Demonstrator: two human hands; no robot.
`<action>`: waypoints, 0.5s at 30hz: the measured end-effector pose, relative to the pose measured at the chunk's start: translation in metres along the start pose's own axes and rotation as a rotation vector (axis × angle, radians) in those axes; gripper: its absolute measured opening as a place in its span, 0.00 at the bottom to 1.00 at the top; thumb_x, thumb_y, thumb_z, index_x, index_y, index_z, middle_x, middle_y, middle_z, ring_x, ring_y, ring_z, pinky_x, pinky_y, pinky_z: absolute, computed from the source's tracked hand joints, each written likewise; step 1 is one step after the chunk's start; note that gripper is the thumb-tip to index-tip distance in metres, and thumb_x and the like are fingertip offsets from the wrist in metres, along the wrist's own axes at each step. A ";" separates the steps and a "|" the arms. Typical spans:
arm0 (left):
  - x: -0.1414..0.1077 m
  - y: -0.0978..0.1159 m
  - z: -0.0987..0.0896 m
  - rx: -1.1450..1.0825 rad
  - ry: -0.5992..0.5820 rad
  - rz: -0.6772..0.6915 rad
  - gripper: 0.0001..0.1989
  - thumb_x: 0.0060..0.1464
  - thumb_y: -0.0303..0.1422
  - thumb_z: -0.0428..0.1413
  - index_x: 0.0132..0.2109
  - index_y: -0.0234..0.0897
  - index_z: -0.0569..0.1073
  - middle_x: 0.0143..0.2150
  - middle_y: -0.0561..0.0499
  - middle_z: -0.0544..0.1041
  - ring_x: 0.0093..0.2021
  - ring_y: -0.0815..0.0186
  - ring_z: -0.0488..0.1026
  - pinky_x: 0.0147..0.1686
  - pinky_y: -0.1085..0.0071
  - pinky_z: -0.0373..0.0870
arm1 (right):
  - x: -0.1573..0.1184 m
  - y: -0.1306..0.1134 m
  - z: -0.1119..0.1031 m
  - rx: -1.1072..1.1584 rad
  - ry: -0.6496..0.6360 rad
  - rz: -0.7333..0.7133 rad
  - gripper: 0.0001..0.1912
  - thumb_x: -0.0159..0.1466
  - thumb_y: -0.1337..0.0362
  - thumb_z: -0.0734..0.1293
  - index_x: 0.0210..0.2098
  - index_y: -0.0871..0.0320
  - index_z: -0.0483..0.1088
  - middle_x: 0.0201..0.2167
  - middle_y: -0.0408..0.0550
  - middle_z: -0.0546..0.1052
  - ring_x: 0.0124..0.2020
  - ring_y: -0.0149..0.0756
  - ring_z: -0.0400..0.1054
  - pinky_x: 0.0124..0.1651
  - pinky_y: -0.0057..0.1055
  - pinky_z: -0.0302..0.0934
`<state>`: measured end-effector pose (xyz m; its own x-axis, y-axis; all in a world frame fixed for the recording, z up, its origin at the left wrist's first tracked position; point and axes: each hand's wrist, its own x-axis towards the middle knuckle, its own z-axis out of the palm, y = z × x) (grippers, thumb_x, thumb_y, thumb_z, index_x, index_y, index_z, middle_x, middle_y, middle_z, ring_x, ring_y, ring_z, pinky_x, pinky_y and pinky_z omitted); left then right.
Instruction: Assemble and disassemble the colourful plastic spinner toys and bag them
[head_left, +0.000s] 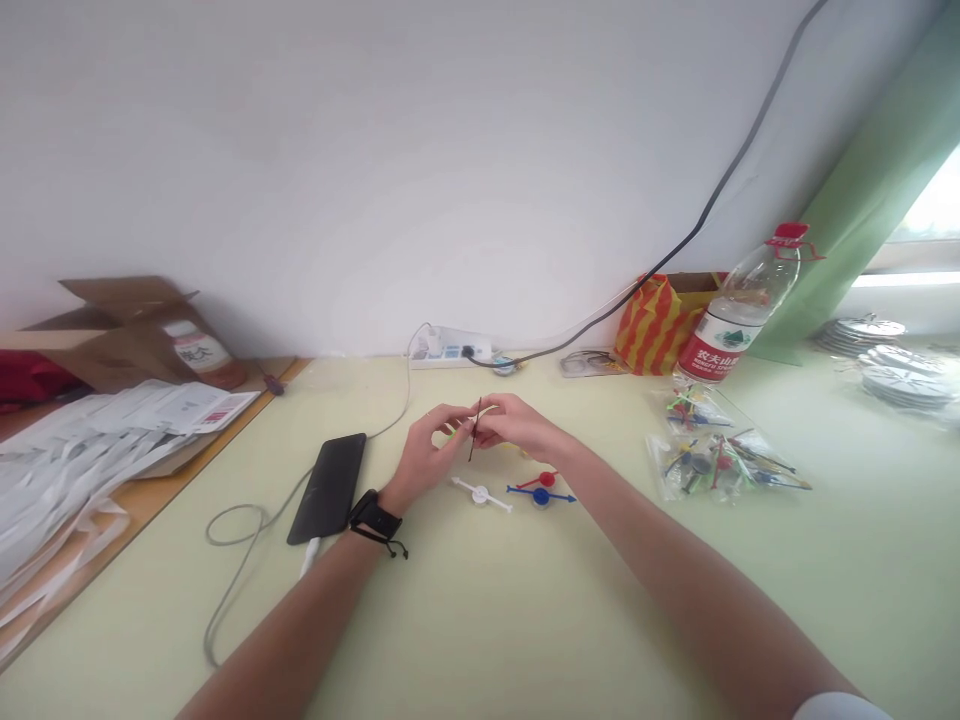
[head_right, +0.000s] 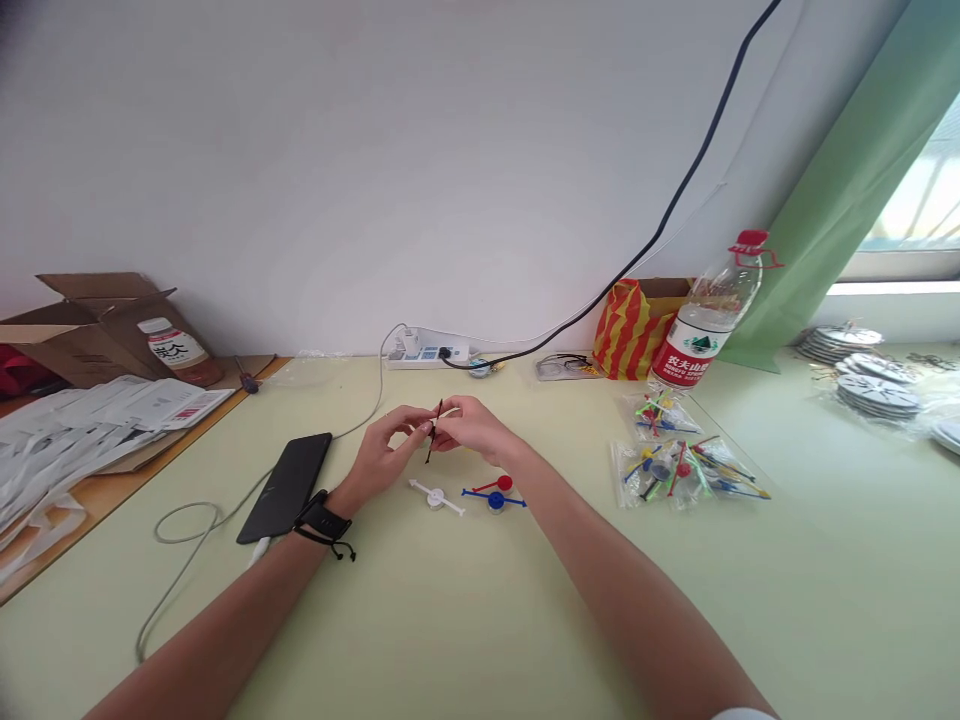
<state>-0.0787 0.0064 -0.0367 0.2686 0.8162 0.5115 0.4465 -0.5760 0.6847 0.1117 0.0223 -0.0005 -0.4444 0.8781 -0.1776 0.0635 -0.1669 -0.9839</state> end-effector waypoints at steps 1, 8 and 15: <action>0.000 0.000 -0.001 0.011 -0.019 0.002 0.11 0.68 0.39 0.55 0.48 0.41 0.79 0.44 0.49 0.81 0.41 0.63 0.77 0.42 0.65 0.73 | 0.000 0.000 0.000 0.000 0.001 -0.005 0.07 0.60 0.72 0.70 0.37 0.57 0.71 0.32 0.46 0.80 0.33 0.32 0.78 0.43 0.28 0.73; 0.000 -0.002 -0.006 0.104 -0.084 0.041 0.11 0.70 0.38 0.52 0.45 0.40 0.78 0.40 0.50 0.80 0.40 0.63 0.74 0.43 0.65 0.70 | 0.002 0.006 0.002 -0.001 -0.005 -0.008 0.05 0.59 0.70 0.70 0.34 0.57 0.70 0.28 0.43 0.77 0.31 0.30 0.73 0.39 0.27 0.69; -0.003 -0.005 -0.001 0.155 -0.089 0.015 0.10 0.70 0.37 0.51 0.44 0.40 0.75 0.40 0.50 0.79 0.41 0.63 0.72 0.43 0.65 0.67 | -0.004 0.006 0.005 -0.077 -0.036 -0.010 0.07 0.61 0.65 0.66 0.39 0.56 0.67 0.25 0.36 0.66 0.26 0.27 0.56 0.29 0.25 0.51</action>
<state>-0.0824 0.0071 -0.0413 0.3479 0.8121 0.4685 0.5659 -0.5803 0.5857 0.1093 0.0155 -0.0055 -0.4769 0.8628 -0.1679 0.1264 -0.1217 -0.9845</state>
